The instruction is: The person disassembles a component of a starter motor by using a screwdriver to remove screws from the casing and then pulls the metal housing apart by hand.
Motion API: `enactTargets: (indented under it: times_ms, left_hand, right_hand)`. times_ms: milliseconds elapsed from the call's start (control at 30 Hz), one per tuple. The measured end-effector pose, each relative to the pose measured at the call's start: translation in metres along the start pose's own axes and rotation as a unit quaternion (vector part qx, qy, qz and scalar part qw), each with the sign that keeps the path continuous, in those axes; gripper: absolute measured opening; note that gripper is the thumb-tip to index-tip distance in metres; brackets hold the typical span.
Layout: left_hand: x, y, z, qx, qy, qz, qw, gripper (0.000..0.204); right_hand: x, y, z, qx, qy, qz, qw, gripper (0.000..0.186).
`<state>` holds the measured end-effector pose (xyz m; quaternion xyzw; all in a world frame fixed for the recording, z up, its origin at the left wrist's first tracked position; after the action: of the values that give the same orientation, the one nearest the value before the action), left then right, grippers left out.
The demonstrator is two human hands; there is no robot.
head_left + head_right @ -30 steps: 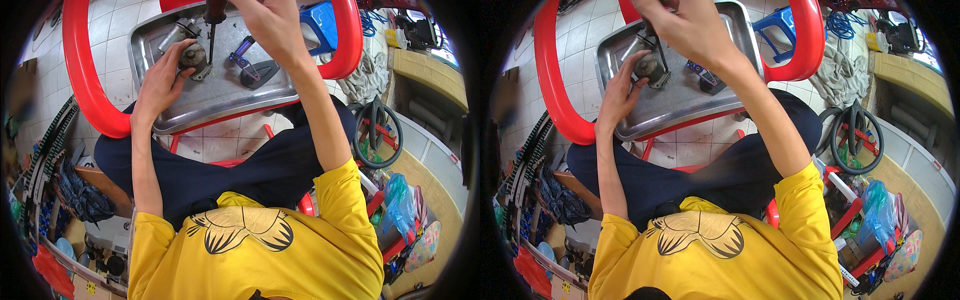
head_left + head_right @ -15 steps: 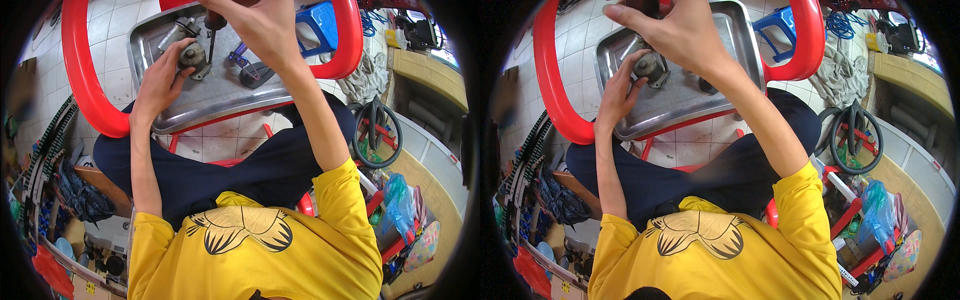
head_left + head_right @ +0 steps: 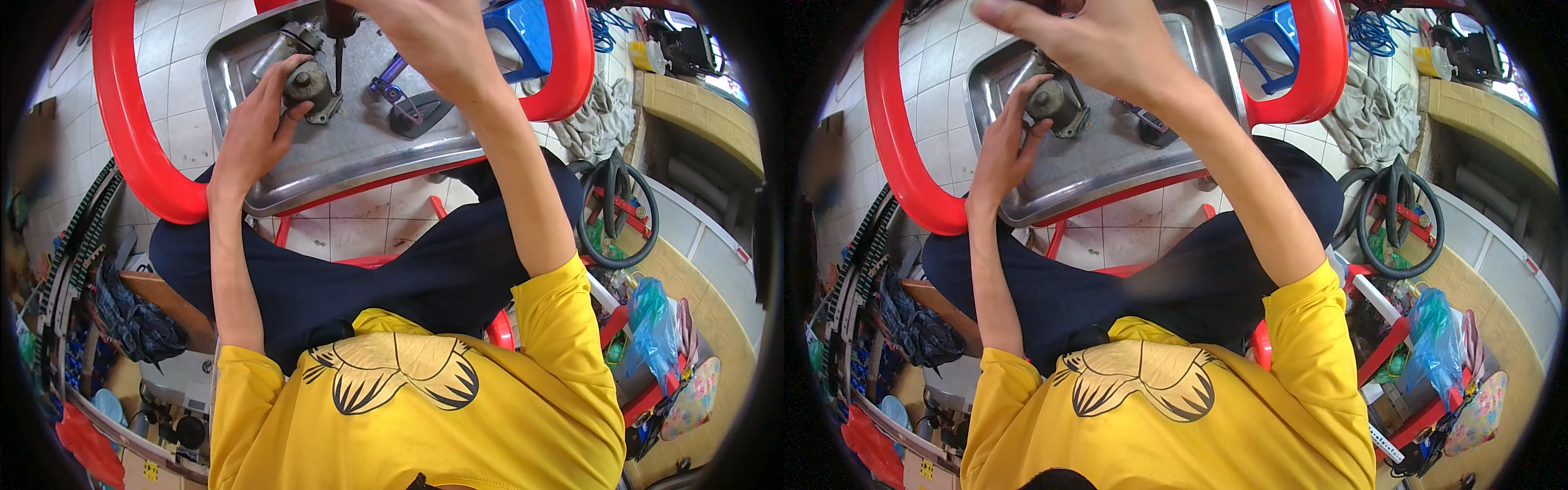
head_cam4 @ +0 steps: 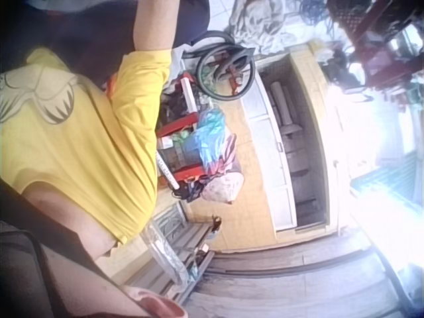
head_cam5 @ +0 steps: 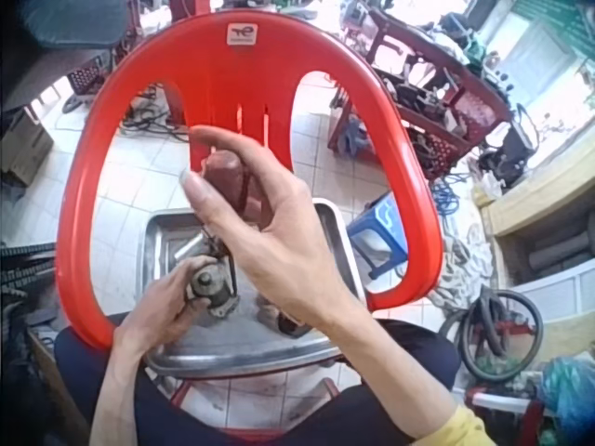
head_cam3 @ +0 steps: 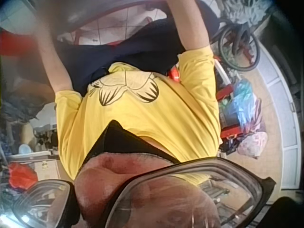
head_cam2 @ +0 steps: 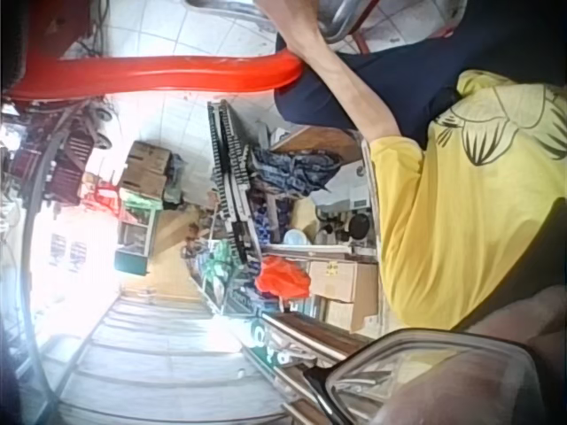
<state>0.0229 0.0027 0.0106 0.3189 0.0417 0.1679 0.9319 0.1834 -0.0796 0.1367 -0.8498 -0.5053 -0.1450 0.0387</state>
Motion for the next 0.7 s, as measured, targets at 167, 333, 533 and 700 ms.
enactTargets:
  times_ms: [167, 333, 533, 700]
  left_hand:
    - [0.007, -0.001, 0.004, 0.026, -0.027, 0.033, 0.999, 0.054]
    - [0.002, -0.001, -0.006, 0.008, 0.011, 0.005, 1.0, 0.058]
    - [0.003, -0.001, -0.002, 0.018, 0.001, 0.006, 1.0, 0.058]
    - [0.002, -0.001, -0.003, 0.024, 0.009, 0.004, 1.0, 0.059]
  right_hand:
    - [0.005, 0.007, 0.026, 0.169, -0.009, 0.04, 0.985, 0.043]
    - [0.005, 0.012, 0.018, 0.061, -0.048, -0.027, 0.997, 0.041]
    - [0.003, 0.015, 0.014, 0.053, -0.034, 0.056, 0.996, 0.047]
    - [0.0, 0.014, 0.011, -0.036, -0.004, 0.046, 0.998, 0.05]
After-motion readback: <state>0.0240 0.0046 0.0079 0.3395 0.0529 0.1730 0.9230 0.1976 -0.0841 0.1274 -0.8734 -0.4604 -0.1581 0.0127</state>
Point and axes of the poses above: each hand's wrist, its own x-axis towards the middle knuckle, its own y-axis out of the back of the hand, z = x × y, the point moved 6 cm from there along x, towards the middle knuckle, and after that the axes turned 5 degrees about -x, right-handed, at the moved point
